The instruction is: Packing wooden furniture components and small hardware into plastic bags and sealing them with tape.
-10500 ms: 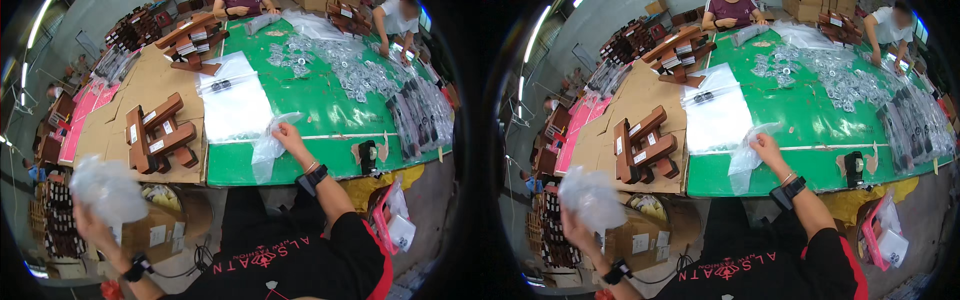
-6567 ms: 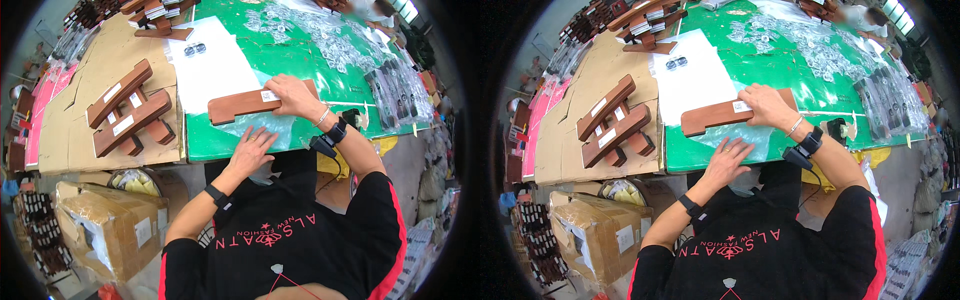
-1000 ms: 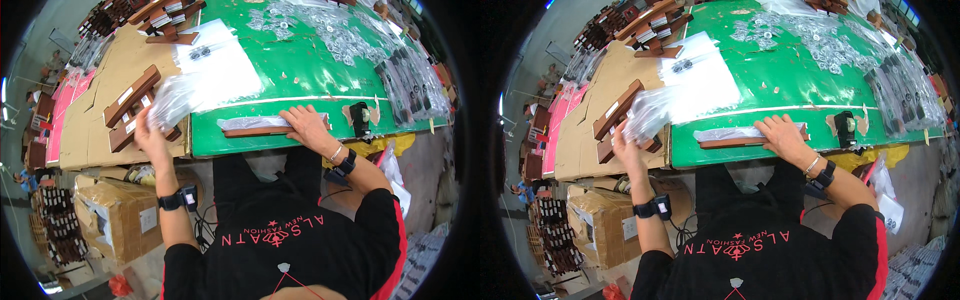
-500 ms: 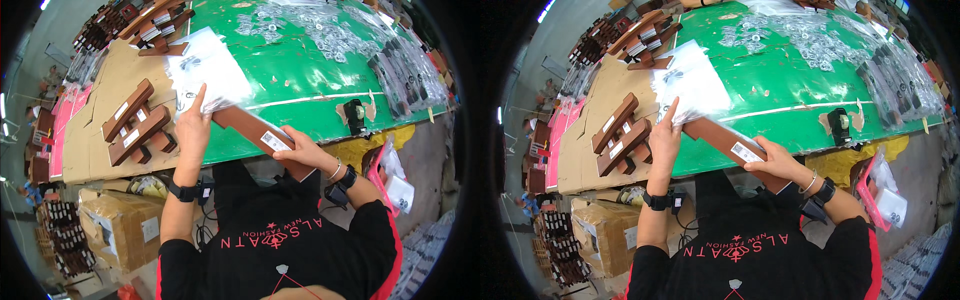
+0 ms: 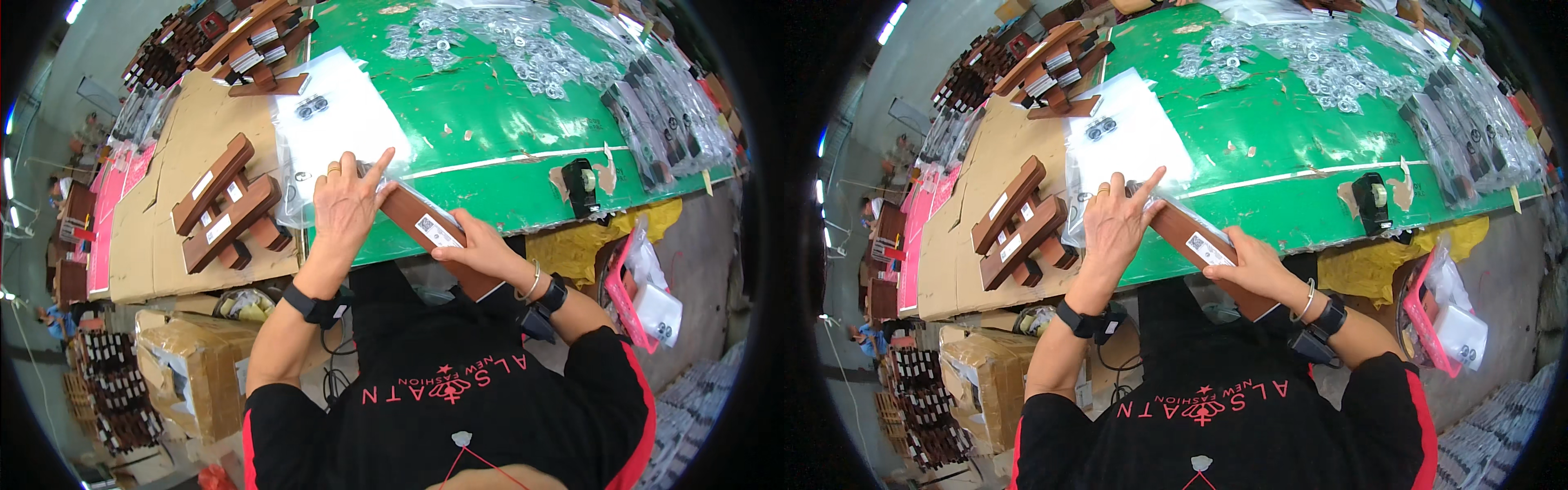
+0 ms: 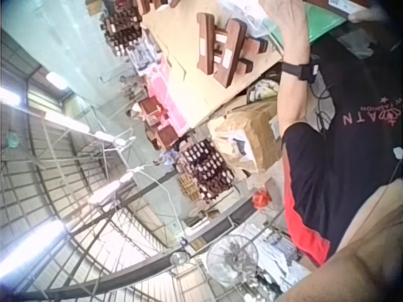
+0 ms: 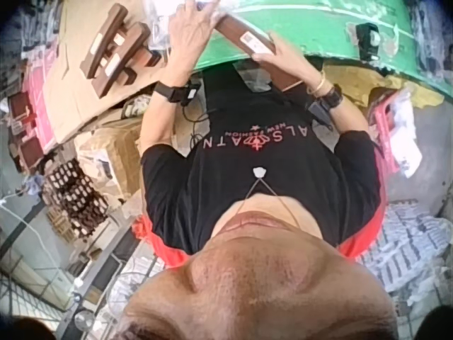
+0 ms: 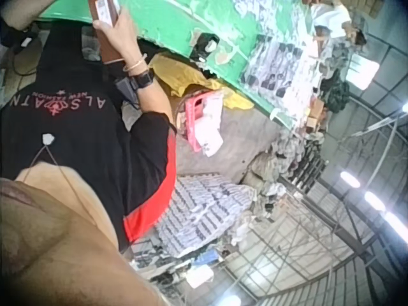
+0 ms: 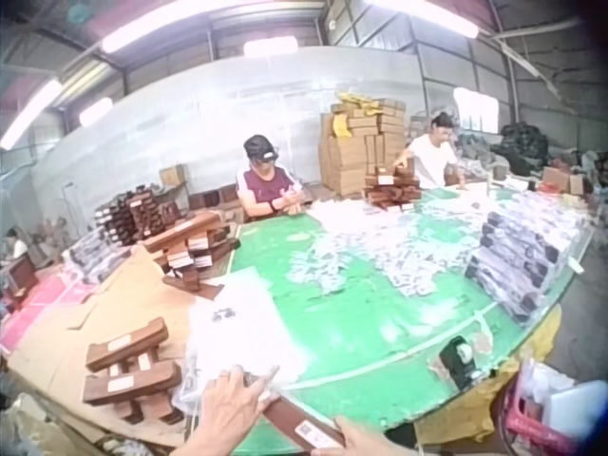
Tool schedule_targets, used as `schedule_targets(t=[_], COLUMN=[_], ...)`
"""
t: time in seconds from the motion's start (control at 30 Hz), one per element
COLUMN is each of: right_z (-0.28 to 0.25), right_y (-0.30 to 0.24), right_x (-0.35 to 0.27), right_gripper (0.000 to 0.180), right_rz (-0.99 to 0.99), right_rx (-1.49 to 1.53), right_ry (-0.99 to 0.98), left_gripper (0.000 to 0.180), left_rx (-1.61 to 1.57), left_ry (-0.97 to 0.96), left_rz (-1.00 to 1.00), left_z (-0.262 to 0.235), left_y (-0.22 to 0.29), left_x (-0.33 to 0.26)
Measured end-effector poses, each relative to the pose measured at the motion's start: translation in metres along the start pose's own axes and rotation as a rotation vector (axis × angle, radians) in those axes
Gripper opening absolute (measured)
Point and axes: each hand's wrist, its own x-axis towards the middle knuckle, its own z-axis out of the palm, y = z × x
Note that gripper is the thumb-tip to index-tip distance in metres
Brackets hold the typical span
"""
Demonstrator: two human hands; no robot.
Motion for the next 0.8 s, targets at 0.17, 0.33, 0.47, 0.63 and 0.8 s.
schedule_targets(t=[0.17,0.33,0.47,0.63,0.8], right_z=[0.009,0.005,0.026,0.016,0.026], right_y=[-0.005,-0.003,0.001,0.004,-0.021], right_x=[-0.003,0.006,-0.003,0.005,0.016], right_gripper=[0.071,0.058,0.045,0.038,0.032], right_rz=[0.096,0.105,0.164,0.176,0.034], right_rx=[0.871,1.016,1.320,1.474,1.057], right_ry=[-0.153,-0.263,-0.199,-0.190,0.180], left_gripper=[0.056,0.059,0.056,0.059,0.060], left_rx=[-0.080,-0.664,-0.689,-0.522,-0.549], left_ry=[0.203,-0.010,-0.008,0.026,0.219], left_rz=[0.086,0.426,0.275,0.181,0.430], left_z=[-0.018,-0.014,-0.028,-0.015,-0.024], left_y=[0.009,0.046,0.045,0.024,0.055], left_x=[-0.007,-0.032,-0.029,-0.043,-0.020])
